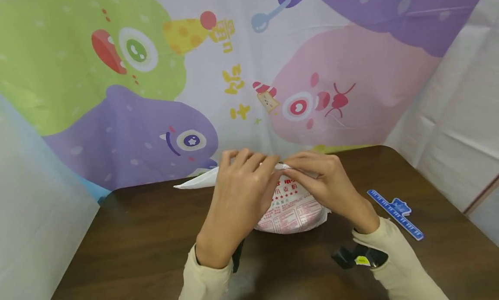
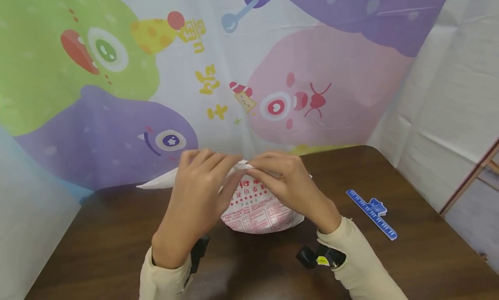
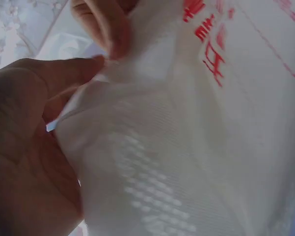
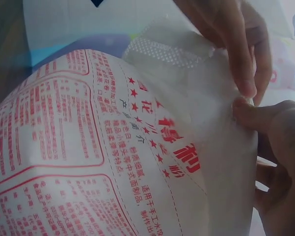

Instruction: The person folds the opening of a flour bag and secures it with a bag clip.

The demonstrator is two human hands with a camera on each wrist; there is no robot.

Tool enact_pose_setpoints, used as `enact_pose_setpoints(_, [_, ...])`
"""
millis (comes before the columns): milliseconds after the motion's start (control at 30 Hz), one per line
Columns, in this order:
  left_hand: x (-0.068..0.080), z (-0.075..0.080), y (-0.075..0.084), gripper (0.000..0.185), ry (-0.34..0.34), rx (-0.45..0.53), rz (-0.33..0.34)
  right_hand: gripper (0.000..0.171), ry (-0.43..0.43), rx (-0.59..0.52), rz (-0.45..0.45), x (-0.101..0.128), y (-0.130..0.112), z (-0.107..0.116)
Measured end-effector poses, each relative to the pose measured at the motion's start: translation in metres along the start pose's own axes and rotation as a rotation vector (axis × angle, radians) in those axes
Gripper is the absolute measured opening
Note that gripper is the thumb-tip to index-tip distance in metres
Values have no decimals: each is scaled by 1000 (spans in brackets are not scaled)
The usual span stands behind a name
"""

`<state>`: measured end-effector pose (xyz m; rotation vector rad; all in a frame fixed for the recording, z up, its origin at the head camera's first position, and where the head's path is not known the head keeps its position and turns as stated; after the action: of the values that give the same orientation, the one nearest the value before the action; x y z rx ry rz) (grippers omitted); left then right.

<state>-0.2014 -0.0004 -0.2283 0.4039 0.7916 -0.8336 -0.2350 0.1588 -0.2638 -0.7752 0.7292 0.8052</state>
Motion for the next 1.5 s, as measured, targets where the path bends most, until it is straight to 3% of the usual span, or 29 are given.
enact_pose_setpoints(167, [0, -5, -6, 8, -18, 48, -26, 26, -20, 1, 1, 1, 2, 0])
enact_pose_setpoints(500, [1, -2, -8, 8, -33, -5, -77, 24, -99, 75, 3, -2, 3, -3])
enact_pose_setpoints(700, [1, 0, -10, 14, -1, 15, -80, 23, -96, 144, 14, -1, 6, -2])
enact_pose_setpoints(1000, [-1, 0, -11, 14, 20, 37, -88, 27, -88, 130, 33, -2, 10, 1])
enact_pose_setpoints(1400, [0, -3, -14, 13, 24, 57, -77, 21, -135, 110, -46, 2, 25, 6])
enact_pose_setpoints(1500, [1, -3, -15, 13, 27, 66, -68, 21, -154, 161, -42, 2, 24, 7])
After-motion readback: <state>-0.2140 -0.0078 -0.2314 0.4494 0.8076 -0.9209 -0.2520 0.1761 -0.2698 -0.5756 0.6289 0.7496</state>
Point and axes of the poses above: each hand's wrist, its own x-axis away from the middle knuckle, its own z-axis out of the back of the hand, y = z × x, the point moved 5 cm from there along -x, towards the middle knuckle, and after that the axes turned 10 degrees about x, right-handed, at the moved point
